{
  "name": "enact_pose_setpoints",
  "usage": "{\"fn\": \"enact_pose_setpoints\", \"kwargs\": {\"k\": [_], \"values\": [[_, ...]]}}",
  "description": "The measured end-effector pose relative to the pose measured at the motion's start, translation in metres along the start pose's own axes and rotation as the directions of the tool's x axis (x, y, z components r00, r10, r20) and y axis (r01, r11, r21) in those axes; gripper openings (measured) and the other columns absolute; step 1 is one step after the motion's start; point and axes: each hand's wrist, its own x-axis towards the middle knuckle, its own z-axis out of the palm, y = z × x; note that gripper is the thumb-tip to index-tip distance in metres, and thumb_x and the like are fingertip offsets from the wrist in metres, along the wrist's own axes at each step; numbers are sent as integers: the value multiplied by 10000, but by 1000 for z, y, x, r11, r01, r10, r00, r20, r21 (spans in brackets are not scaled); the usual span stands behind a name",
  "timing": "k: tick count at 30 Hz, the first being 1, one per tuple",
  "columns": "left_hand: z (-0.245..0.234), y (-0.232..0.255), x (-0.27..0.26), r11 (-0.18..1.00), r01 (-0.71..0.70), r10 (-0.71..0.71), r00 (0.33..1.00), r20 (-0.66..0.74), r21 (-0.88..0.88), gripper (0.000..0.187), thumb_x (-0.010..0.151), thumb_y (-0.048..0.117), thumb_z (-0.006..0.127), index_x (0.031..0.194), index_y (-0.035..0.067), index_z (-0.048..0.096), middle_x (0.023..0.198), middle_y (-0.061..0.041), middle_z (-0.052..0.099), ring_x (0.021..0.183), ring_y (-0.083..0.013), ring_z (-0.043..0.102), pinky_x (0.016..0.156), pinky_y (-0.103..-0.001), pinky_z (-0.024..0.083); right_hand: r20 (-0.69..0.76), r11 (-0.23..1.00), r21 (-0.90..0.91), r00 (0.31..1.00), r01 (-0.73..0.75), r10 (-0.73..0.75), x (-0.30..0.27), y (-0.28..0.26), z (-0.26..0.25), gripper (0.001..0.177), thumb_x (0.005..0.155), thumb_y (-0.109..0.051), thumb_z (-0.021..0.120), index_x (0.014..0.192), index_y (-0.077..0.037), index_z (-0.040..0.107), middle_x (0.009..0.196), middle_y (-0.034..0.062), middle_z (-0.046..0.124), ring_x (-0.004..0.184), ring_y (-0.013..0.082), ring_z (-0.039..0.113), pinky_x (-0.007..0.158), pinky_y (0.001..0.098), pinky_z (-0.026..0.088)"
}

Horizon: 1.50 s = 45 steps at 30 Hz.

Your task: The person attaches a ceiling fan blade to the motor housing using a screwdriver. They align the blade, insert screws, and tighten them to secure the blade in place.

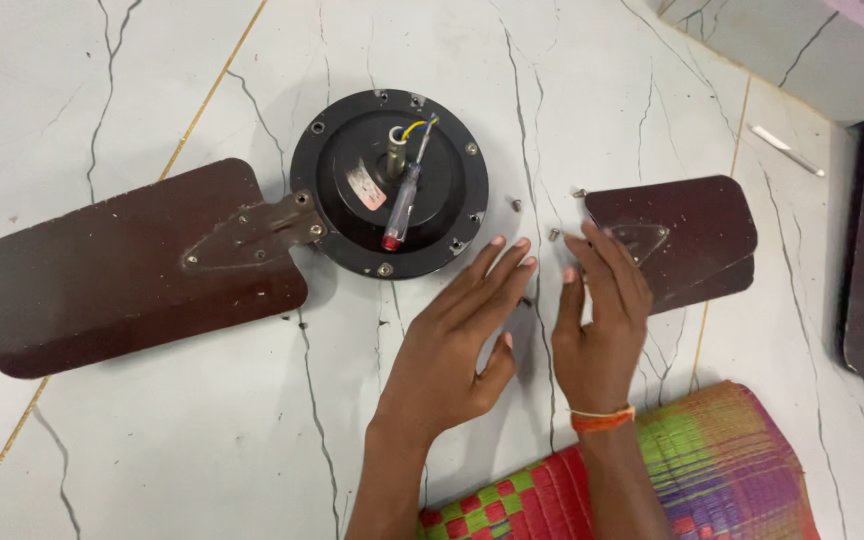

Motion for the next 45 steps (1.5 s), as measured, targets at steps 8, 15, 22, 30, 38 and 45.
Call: {"fn": "enact_pose_setpoints", "kwargs": {"k": [8, 15, 22, 30, 38, 45], "values": [[12, -11, -1, 988, 125, -137, 981, 139, 92, 575, 873, 132, 638, 1428, 11, 551, 1569, -134, 488, 1503, -316, 392, 1204, -432, 349, 48, 988, 102, 993, -116, 112, -11, 12, -9, 234, 968, -9, 715, 1192, -75, 725, 1222, 77, 717, 1153, 266, 671, 997, 388, 517], [14, -17, -3, 974, 96, -118, 988, 101, 205, 472, 879, 84, 619, 1346, 17, 623, 1528, -149, 534, 1475, -328, 428, 1252, -468, 281, 162, 991, 101, 984, -86, 69, -9, 10, -7, 282, 874, -43, 762, 1151, -91, 738, 1191, 60, 726, 1088, 273, 667, 963, 397, 495], [8, -21, -4, 971, 135, -134, 991, -19, 196, 538, 866, -52, 561, 1400, 6, 581, 1517, -133, 552, 1444, -316, 483, 1212, -426, 371, 249, 989, 144, 968, -21, -16, -10, 4, -9, 310, 833, -119, 823, 1131, -127, 739, 1176, 16, 704, 1081, 231, 634, 950, 374, 445], [5, -23, -3, 947, 237, -231, 972, -52, 219, 595, 813, -148, 517, 1379, 20, 597, 1472, -110, 589, 1361, -306, 555, 1112, -393, 464, 337, 968, 224, 923, 111, -184, -12, -4, -3, 300, 766, -170, 844, 1052, -148, 756, 1160, -12, 691, 1153, 189, 605, 1043, 388, 292], [5, -20, -4, 962, 217, -210, 976, -59, 168, 601, 812, -129, 539, 1380, 57, 608, 1462, -89, 605, 1368, -288, 560, 1128, -383, 464, 405, 972, 174, 888, 156, -215, -22, 4, 10, 208, 732, -83, 815, 926, -130, 756, 1073, -13, 696, 1132, 171, 619, 1058, 422, 284], [-1, -6, -5, 997, 53, -55, 998, -23, -57, 558, 843, -75, 574, 1370, 93, 648, 1423, -52, 652, 1391, -239, 604, 1182, -363, 502, 386, 973, 189, 901, 132, -197, -34, 24, 22, 218, 628, -13, 822, 811, -83, 725, 929, 29, 716, 1084, 205, 633, 1070, 451, 317]]}}
